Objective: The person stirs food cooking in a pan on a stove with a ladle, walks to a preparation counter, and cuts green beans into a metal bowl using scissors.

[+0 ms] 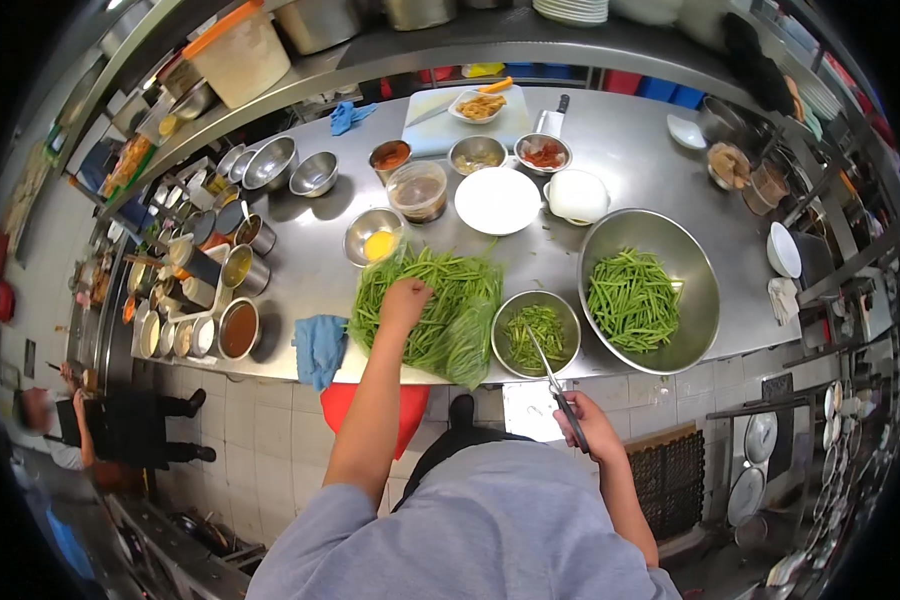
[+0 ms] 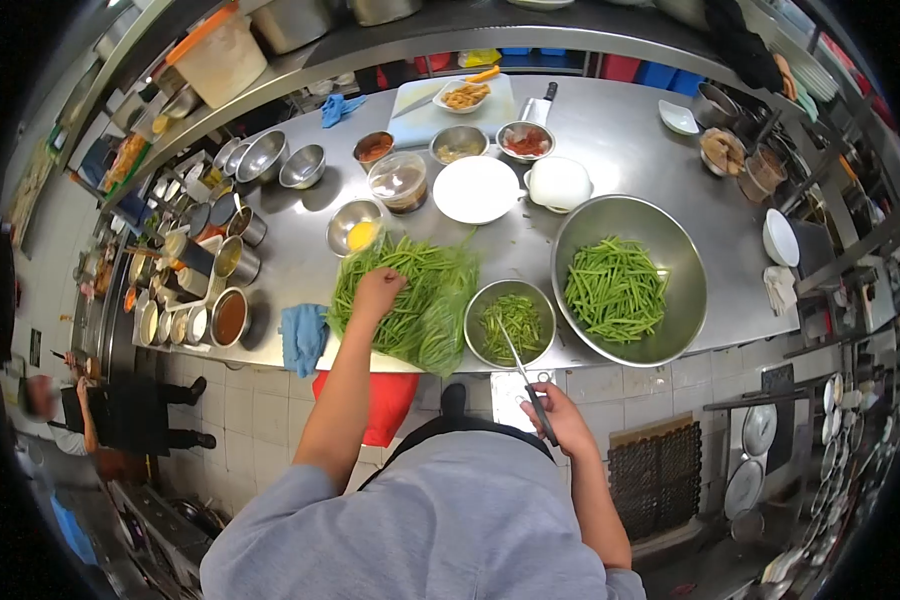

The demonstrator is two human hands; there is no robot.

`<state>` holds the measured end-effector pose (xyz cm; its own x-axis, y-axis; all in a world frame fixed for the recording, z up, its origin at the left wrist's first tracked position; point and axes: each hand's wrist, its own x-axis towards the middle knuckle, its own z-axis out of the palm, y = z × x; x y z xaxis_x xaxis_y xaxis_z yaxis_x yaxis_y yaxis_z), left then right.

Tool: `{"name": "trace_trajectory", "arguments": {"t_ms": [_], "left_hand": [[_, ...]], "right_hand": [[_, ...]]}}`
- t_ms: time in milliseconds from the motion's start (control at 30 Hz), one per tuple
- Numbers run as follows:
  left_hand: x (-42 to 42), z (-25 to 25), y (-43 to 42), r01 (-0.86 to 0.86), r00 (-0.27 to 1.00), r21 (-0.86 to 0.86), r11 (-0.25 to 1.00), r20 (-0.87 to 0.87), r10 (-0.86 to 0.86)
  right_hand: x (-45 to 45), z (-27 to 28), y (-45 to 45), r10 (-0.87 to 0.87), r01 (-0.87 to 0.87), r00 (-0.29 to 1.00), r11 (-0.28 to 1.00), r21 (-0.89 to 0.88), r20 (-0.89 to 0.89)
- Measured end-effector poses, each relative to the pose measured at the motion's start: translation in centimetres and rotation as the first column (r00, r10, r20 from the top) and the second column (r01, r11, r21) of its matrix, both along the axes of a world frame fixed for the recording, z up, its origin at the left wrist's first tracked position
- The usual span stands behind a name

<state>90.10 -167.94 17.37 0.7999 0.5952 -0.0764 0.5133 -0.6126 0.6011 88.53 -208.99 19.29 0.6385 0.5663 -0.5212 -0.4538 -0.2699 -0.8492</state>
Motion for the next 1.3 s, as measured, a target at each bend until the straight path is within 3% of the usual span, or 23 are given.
{"name": "trace_trajectory", "arguments": {"t_ms": [67, 133, 233, 267, 333, 467, 600, 767, 833, 867, 933, 1033, 1200, 1300], "left_hand": [[-0.9, 1.2, -0.2, 0.059, 0.979, -0.130, 0.990, 0.202, -0.032], [-1.3, 2.4, -1.3, 0.097, 0.974, -0.140, 0.985, 0.215, -0.065], [-1.1, 6.0, -4.9, 0.109, 0.988, -0.441, 0.891, 0.148, -0.048], [-0.9, 6.1, -6.1, 0.122, 0.987, -0.450, 0.885, 0.148, -0.061], [-0.7, 5.8, -8.4, 0.209, 0.978, -0.665, 0.717, 0.153, -0.143], [-0.5, 5.2, -12.8, 0.344, 0.927, -0.752, 0.562, 0.175, -0.332], [-0.5, 4.8, -15.1, 0.384, 0.905, -0.708, 0.593, 0.161, -0.393], [-0.3, 2.6, -15.0, 0.353, 0.903, -0.791, 0.499, 0.150, -0.402], [-0.3, 2.0, -14.9, 0.248, 0.952, -0.907, 0.342, 0.163, -0.259], [-0.3, 1.9, -15.0, 0.248, 0.952, -0.906, 0.342, 0.163, -0.259], [-0.4, 1.9, -15.1, 0.234, 0.959, -0.944, 0.233, 0.264, 0.108], [-0.2, 1.6, -15.0, 0.243, 0.926, -0.951, 0.192, 0.286, 0.246], [-1.1, 0.8, -16.7, 0.286, 0.927, -0.944, 0.165, 0.317, 0.202], [-1.5, 0.4, -17.2, 0.280, 0.936, -0.949, 0.145, 0.304, 0.177]], "right_hand": [[-0.1, -0.2, -0.6, 0.020, -0.020, 1.000, 1.000, -0.011, -0.004], [-0.3, -0.1, -0.9, 0.046, -0.046, 0.999, 0.999, -0.025, -0.007], [-0.3, 0.7, -0.7, 0.072, -0.067, 0.994, 0.995, -0.070, 0.078], [-0.2, 1.0, -0.6, 0.107, -0.102, 0.991, 0.993, -0.055, 0.082], [0.0, 1.3, -0.4, 0.126, -0.122, 0.988, 0.991, -0.051, 0.086], [0.3, 1.0, 0.1, 0.150, -0.150, 0.978, 0.989, -0.013, 0.144], [0.1, 0.4, 0.2, 0.075, -0.075, 0.989, 0.997, -0.006, 0.131], [-0.5, 0.3, -0.1, -0.014, 0.017, 0.996, 0.999, 0.039, -0.086], [-0.7, -0.3, -0.5, -0.027, 0.032, 0.995, 0.998, 0.060, -0.091], [-0.9, -0.6, -0.7, -0.040, 0.048, 0.994, 0.996, 0.079, -0.098], [-1.4, -0.9, -1.0, -0.057, 0.066, 0.994, 0.994, 0.086, -0.098], [-1.9, -0.9, -1.1, -0.049, 0.060, 0.994, 0.992, 0.107, -0.099], [-2.2, -0.1, -0.3, 0.007, 0.001, 0.997, 0.994, 0.106, -0.071], [-2.1, -0.2, 0.4, -0.030, 0.050, 0.991, 0.986, 0.158, -0.128]]}}
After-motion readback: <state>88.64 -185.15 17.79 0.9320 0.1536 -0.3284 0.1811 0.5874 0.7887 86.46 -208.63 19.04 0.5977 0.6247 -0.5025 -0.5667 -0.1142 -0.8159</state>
